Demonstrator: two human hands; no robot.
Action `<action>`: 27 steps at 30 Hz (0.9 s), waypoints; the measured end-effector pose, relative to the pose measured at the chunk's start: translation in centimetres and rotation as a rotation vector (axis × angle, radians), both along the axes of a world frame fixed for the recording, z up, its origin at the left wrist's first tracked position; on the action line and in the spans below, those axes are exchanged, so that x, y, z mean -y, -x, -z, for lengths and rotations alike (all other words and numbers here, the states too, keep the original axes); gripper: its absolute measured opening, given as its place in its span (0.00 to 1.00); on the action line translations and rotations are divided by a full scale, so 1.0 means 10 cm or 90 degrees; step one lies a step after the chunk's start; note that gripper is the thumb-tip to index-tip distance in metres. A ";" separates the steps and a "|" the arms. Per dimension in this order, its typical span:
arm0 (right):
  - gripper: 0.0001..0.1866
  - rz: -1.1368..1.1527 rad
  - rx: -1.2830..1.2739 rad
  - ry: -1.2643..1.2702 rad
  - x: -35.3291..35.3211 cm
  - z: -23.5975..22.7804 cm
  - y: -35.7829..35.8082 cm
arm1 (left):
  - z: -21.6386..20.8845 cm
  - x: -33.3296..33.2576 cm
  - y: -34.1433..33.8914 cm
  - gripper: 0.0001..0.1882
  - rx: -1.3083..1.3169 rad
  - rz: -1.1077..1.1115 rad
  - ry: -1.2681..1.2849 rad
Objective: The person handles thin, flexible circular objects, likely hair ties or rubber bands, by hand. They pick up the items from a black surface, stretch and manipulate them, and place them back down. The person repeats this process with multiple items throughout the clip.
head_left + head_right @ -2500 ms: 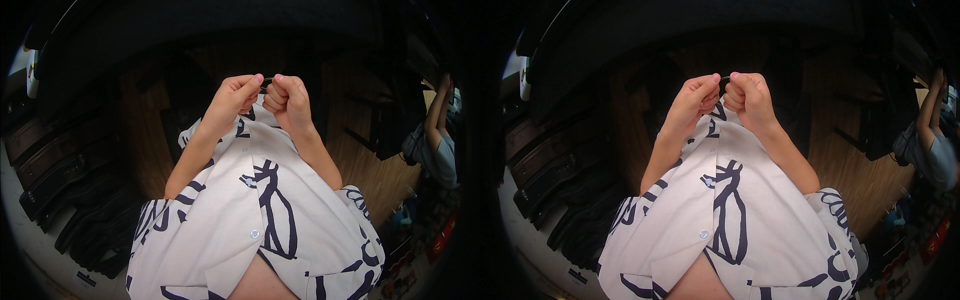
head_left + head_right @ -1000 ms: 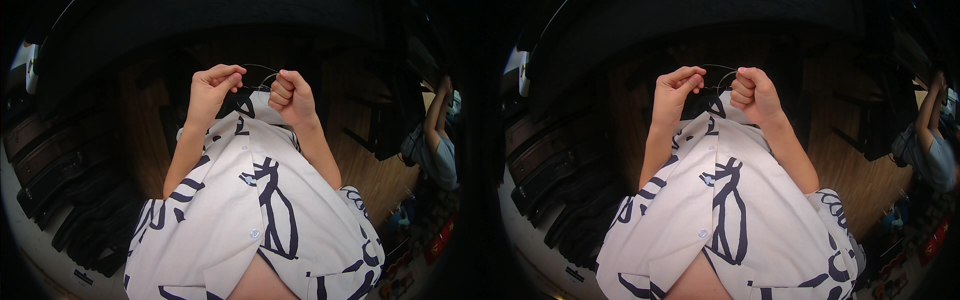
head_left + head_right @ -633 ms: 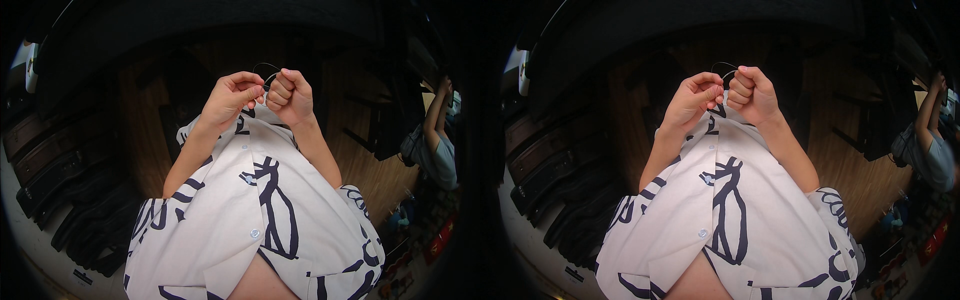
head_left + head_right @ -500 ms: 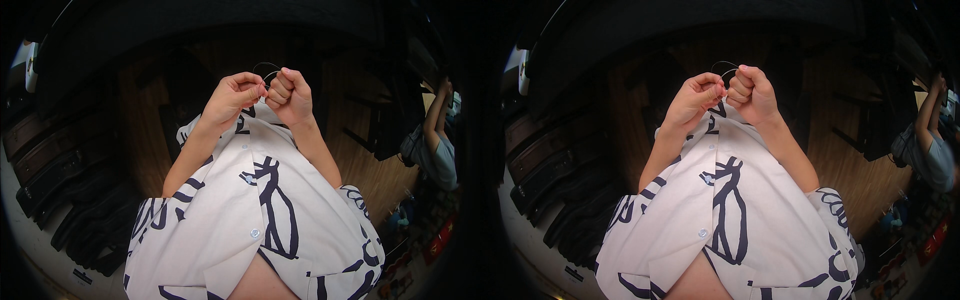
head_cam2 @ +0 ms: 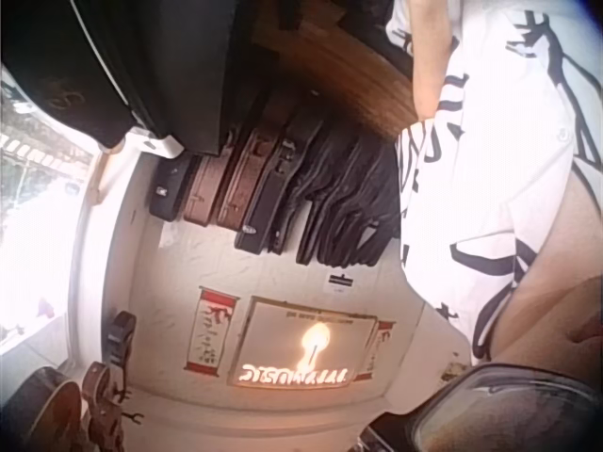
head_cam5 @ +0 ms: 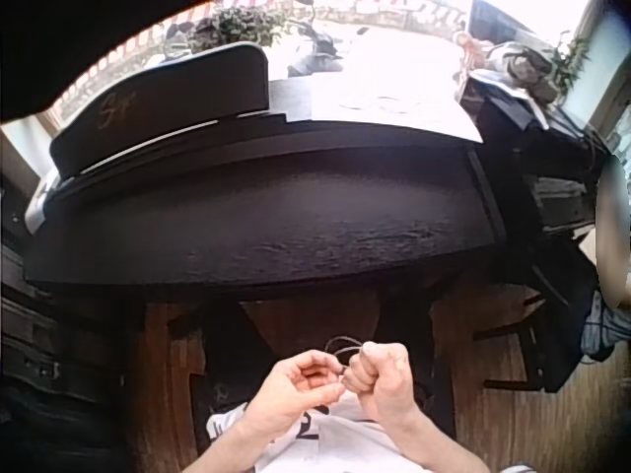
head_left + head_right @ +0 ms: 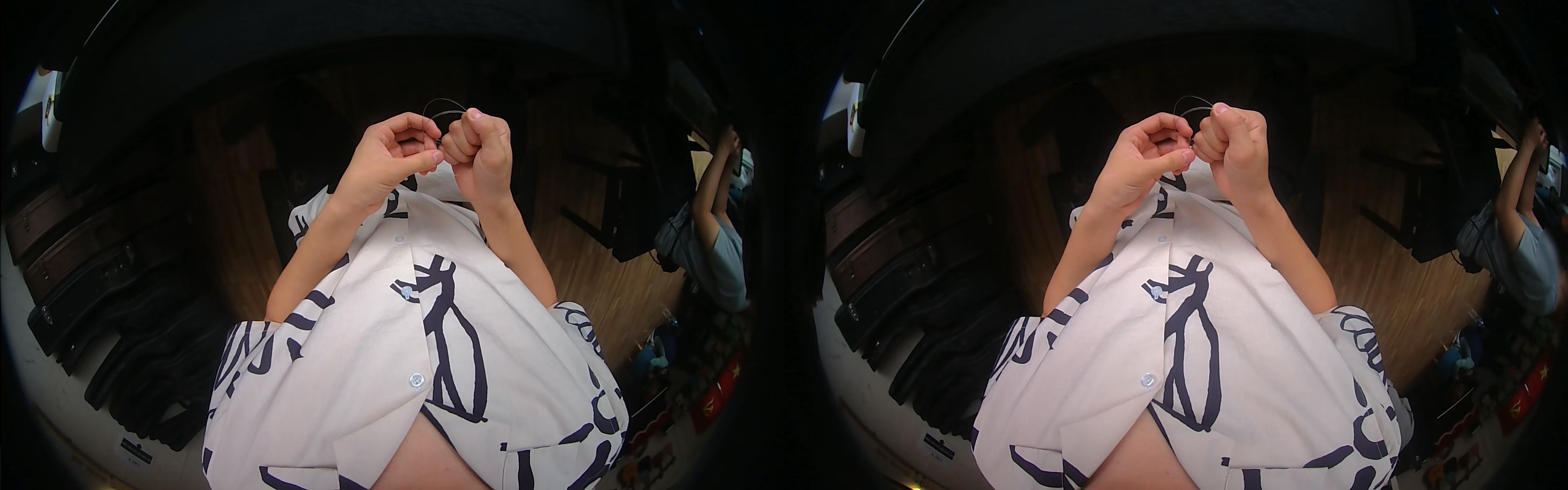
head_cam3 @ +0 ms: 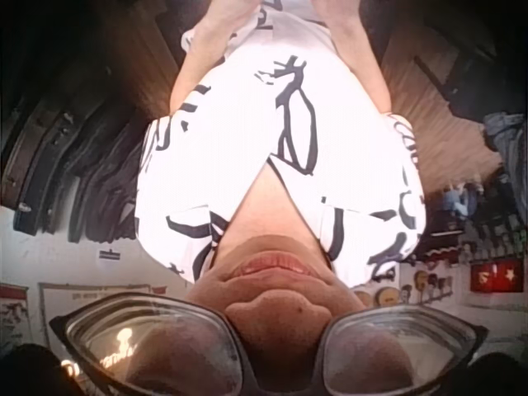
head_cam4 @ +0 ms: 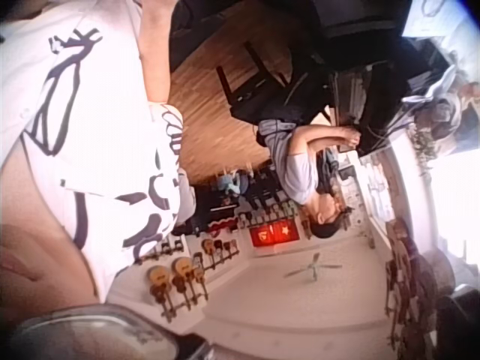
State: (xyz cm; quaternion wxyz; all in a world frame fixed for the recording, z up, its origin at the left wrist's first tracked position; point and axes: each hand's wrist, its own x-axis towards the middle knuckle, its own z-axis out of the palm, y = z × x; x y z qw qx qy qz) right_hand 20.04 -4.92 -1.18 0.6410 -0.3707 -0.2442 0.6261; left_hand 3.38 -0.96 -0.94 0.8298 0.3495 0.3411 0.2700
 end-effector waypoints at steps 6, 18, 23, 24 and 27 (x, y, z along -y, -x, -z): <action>0.26 0.041 0.033 -0.020 -0.03 -0.01 -0.08 | -0.03 0.01 0.01 0.20 -0.023 -0.021 -0.023; 0.27 0.008 -0.088 0.039 -0.10 -0.03 -0.13 | 0.04 -0.13 0.16 0.08 -0.094 -0.161 -0.138; 0.26 -0.085 -0.218 0.091 -0.10 0.01 -0.13 | 0.09 -0.13 0.16 0.08 -0.015 -0.206 -0.072; 0.26 -0.108 -0.239 0.092 -0.10 0.02 -0.13 | 0.10 -0.13 0.16 0.08 0.013 -0.209 -0.046; 0.26 -0.167 -0.293 0.090 -0.11 0.08 -0.13 | 0.10 -0.13 0.15 0.08 0.122 -0.173 0.135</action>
